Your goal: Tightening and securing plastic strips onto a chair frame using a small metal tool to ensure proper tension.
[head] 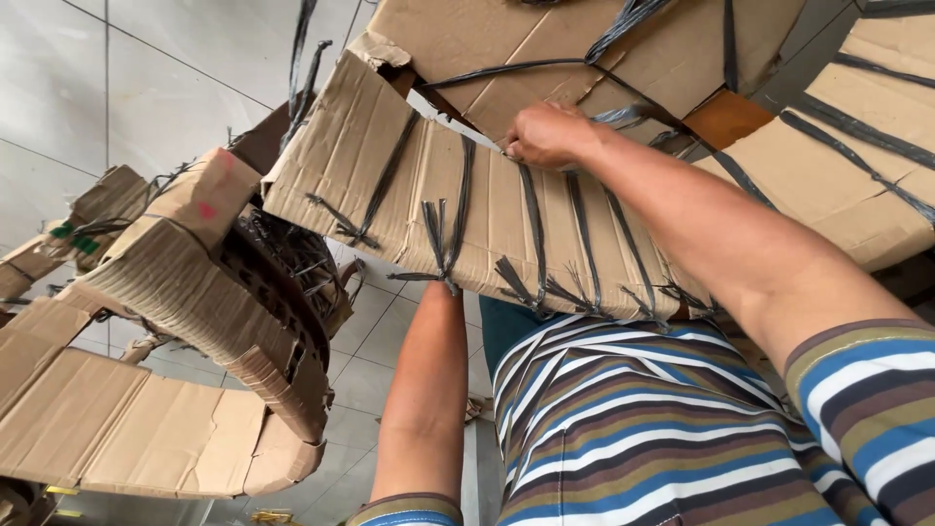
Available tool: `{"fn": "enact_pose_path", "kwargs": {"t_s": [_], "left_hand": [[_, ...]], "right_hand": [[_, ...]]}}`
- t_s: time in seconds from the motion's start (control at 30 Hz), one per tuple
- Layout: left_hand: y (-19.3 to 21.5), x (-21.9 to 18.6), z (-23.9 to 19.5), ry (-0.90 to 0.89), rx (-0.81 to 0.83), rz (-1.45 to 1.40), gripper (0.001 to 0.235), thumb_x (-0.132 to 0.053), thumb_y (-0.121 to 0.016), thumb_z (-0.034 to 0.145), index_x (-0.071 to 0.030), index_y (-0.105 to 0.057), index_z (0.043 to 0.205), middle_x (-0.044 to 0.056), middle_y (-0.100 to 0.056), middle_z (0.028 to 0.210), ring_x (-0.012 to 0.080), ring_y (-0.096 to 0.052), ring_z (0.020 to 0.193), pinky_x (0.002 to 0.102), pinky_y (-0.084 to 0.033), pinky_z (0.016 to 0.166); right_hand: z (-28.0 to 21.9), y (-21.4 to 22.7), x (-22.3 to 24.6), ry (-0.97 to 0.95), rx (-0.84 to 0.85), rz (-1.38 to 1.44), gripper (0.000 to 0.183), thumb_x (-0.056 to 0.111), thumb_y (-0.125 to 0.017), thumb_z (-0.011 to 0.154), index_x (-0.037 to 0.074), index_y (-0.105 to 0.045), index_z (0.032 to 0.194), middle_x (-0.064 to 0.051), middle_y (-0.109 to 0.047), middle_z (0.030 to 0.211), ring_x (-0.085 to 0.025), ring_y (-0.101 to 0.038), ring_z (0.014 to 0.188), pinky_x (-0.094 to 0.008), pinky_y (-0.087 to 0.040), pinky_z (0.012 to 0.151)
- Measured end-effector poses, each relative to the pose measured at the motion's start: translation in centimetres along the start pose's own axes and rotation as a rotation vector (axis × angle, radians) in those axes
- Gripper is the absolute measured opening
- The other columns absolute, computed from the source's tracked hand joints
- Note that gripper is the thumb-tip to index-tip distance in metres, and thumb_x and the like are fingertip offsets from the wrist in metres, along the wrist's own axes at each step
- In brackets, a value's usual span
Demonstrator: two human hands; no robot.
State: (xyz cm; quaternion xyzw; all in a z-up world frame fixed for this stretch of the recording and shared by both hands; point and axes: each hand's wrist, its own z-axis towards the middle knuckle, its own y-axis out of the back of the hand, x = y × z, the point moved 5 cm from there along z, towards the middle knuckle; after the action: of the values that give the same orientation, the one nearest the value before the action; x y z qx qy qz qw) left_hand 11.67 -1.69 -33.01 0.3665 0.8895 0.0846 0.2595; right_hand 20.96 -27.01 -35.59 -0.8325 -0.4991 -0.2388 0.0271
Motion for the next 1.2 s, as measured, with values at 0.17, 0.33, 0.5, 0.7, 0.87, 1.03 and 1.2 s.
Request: {"fn": "enact_pose_path", "kwargs": {"t_s": [0.17,0.33,0.5,0.7,0.87,1.03,1.2], "left_hand": [[3.9,0.0,-3.3,-0.034,-0.050,0.029,0.041,-0.041,-0.047,0.096,-0.008,-0.070,0.092,0.009,-0.063,0.101,0.0298,-0.064,0.094,0.043,-0.045,0.080],[7.7,-0.9,-6.7,-0.111,-0.093,0.050,0.045,-0.043,-0.047,0.099,-0.006,-0.072,0.093,0.010,-0.062,0.107,0.0312,-0.063,0.101,0.043,-0.045,0.084],[11.8,-0.2,-13.9,-0.120,-0.141,-0.055,0.036,-0.040,-0.053,0.098,-0.011,-0.067,0.080,0.009,-0.058,0.137,0.0283,-0.059,0.125,0.045,-0.045,0.091],[14.1,-2.6,-20.3,-0.182,-0.220,-0.059,0.033,-0.036,-0.059,0.094,-0.015,-0.065,0.069,0.004,-0.058,0.147,0.0257,-0.055,0.133,0.049,-0.046,0.097],[14.2,-7.4,-24.2,-0.500,-0.200,-0.206,0.022,-0.022,-0.068,0.095,-0.009,-0.070,0.078,0.015,-0.065,0.135,0.0436,-0.063,0.124,0.052,-0.049,0.105],[11.8,-10.5,-23.7,-0.695,-0.006,-0.500,0.022,-0.024,-0.065,0.103,-0.007,-0.076,0.094,0.018,-0.071,0.129,0.0321,-0.070,0.116,0.045,-0.052,0.101],[9.3,-8.8,-19.9,-0.641,-0.022,-0.647,0.026,-0.028,-0.067,0.104,-0.009,-0.076,0.119,0.014,-0.075,0.116,0.0196,-0.069,0.108,0.041,-0.054,0.102]], "right_hand": [[-6.6,7.4,0.8,-0.004,0.019,-0.093,0.039,0.037,-0.052,0.107,0.012,-0.073,0.128,-0.012,-0.071,0.129,-0.035,-0.063,0.121,-0.055,-0.049,0.096],[-11.3,11.4,-2.7,-0.046,-0.027,-0.104,0.038,0.039,-0.053,0.107,0.010,-0.078,0.108,-0.016,-0.076,0.096,-0.032,-0.067,0.089,-0.044,-0.044,0.076],[-20.6,13.1,0.6,-0.127,-0.186,-0.022,0.036,0.036,-0.054,0.111,0.007,-0.075,0.120,-0.015,-0.074,0.108,-0.033,-0.063,0.097,-0.045,-0.042,0.080],[-28.5,9.3,7.2,-0.105,-0.271,0.206,0.027,0.028,-0.057,0.106,0.010,-0.073,0.119,-0.012,-0.072,0.121,-0.028,-0.063,0.110,-0.045,-0.045,0.094],[-30.2,3.7,10.0,0.265,-0.488,0.445,0.022,0.007,-0.058,0.102,-0.001,-0.069,0.120,-0.015,-0.067,0.073,-0.024,-0.063,0.065,-0.036,-0.052,0.065],[-29.3,1.0,13.1,0.424,-0.657,0.499,0.020,0.003,-0.057,0.101,0.004,-0.066,0.118,-0.007,-0.068,0.072,-0.017,-0.064,0.063,-0.030,-0.052,0.064],[-25.7,-1.6,14.1,0.439,-0.699,0.260,0.022,0.012,-0.061,0.098,0.014,-0.066,0.119,-0.009,-0.072,0.088,-0.028,-0.070,0.088,-0.041,-0.054,0.079]]}}
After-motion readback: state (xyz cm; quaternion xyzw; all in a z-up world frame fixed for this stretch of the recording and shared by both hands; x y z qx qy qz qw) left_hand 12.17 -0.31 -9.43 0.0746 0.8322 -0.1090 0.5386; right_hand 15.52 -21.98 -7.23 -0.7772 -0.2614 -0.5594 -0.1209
